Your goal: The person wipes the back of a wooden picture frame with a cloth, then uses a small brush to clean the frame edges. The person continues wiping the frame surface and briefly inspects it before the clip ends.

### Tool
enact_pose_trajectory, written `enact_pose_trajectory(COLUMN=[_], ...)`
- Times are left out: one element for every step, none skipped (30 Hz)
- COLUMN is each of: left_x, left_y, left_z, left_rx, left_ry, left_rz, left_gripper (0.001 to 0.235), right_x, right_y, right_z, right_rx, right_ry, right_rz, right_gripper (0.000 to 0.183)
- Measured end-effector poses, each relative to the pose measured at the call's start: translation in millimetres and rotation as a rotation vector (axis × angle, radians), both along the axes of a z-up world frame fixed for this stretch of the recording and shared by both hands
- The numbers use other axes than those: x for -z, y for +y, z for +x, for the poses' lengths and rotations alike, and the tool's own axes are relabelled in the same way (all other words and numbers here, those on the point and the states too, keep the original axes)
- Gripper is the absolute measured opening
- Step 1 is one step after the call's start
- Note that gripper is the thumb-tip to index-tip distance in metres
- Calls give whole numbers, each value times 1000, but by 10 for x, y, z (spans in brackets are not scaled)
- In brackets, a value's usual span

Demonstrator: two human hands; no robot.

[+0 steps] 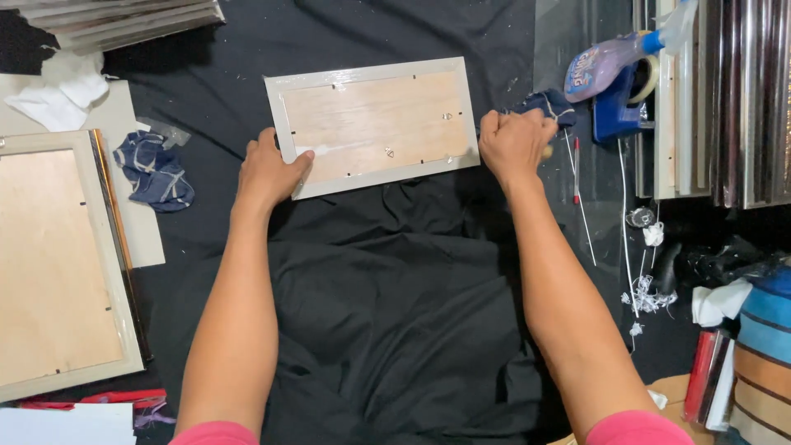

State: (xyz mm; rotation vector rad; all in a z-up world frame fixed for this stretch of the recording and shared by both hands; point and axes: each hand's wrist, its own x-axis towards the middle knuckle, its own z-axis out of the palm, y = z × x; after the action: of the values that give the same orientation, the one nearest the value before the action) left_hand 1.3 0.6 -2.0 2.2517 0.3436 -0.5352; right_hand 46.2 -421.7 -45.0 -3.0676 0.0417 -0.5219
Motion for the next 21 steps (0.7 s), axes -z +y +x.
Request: enact_pose_trajectory(left_x=[9, 19, 34, 20, 5, -9, -19, -30, -42, -34, -28, -23, -17, -12, -6, -16, -26, -36, -34, -32, -33], left_y=[-3, -6, -12, -2, -2, -3, -9, -16, -18, -23, -21, -21, -21, -23, -29, -30, -28, -26, -25, -25, -28], left_z=[3, 6, 3, -6, -6, -5, -6, -7, 2, 4, 3, 2, -2, -6, -4, 3, 3, 4, 2, 0, 10], left_rx=[-3, -4, -5, -6, -8, -10, -11, -14, -17, -19, -12, -5, -6, -8, -10, -10, -5, 1, 0, -2, -3], left_ry=[0, 4, 9, 11, 17, 22, 25, 25, 23, 24, 24, 24, 25, 28, 29, 29, 38, 47, 49, 49, 46], left_rz=[1, -1, -3, -3, -13, -23, -24, -22, -20, -20, -18, -15, -14, -12, -10, -11, -7, -2, -2, -3, -4], left_gripper=[86, 86, 86, 86, 86, 87, 87, 85, 84, 84, 84, 84, 84, 85, 85, 85, 85, 85, 85, 85, 85], right_x=[-124, -247, -368, -229, -97, 35, 29, 24, 18, -46, -108, -171, -157, -144, -133, -49, 37, 125, 36, -53, -146], right_y=[102, 203, 301, 265, 219, 171, 203, 235, 271, 322, 379, 436, 461, 486, 507, 461, 419, 376, 426, 475, 521], right_z=[-33, -66, -111, -121, -123, -124, -139, -154, -159, -190, -220, -250, -265, -281, -292, -279, -271, -264, -277, -289, -292], right_rx=[-3, 105, 215, 213, 264, 315, 315, 331, 347, 346, 361, 376, 375, 367, 359, 358, 335, 312, 312, 312, 313], right_ry=[0, 221, 444, 446, 552, 657, 660, 690, 718, 719, 728, 738, 739, 730, 720, 719, 701, 683, 685, 668, 646], right_rz=[1, 201, 400, 400, 414, 428, 426, 413, 401, 400, 471, 542, 542, 589, 636, 635, 692, 749, 749, 837, 924], right_gripper=[42, 36, 35, 35, 29, 27, 27, 27, 27, 27, 27, 27, 27, 24, 21, 21, 21, 20, 20, 17, 13])
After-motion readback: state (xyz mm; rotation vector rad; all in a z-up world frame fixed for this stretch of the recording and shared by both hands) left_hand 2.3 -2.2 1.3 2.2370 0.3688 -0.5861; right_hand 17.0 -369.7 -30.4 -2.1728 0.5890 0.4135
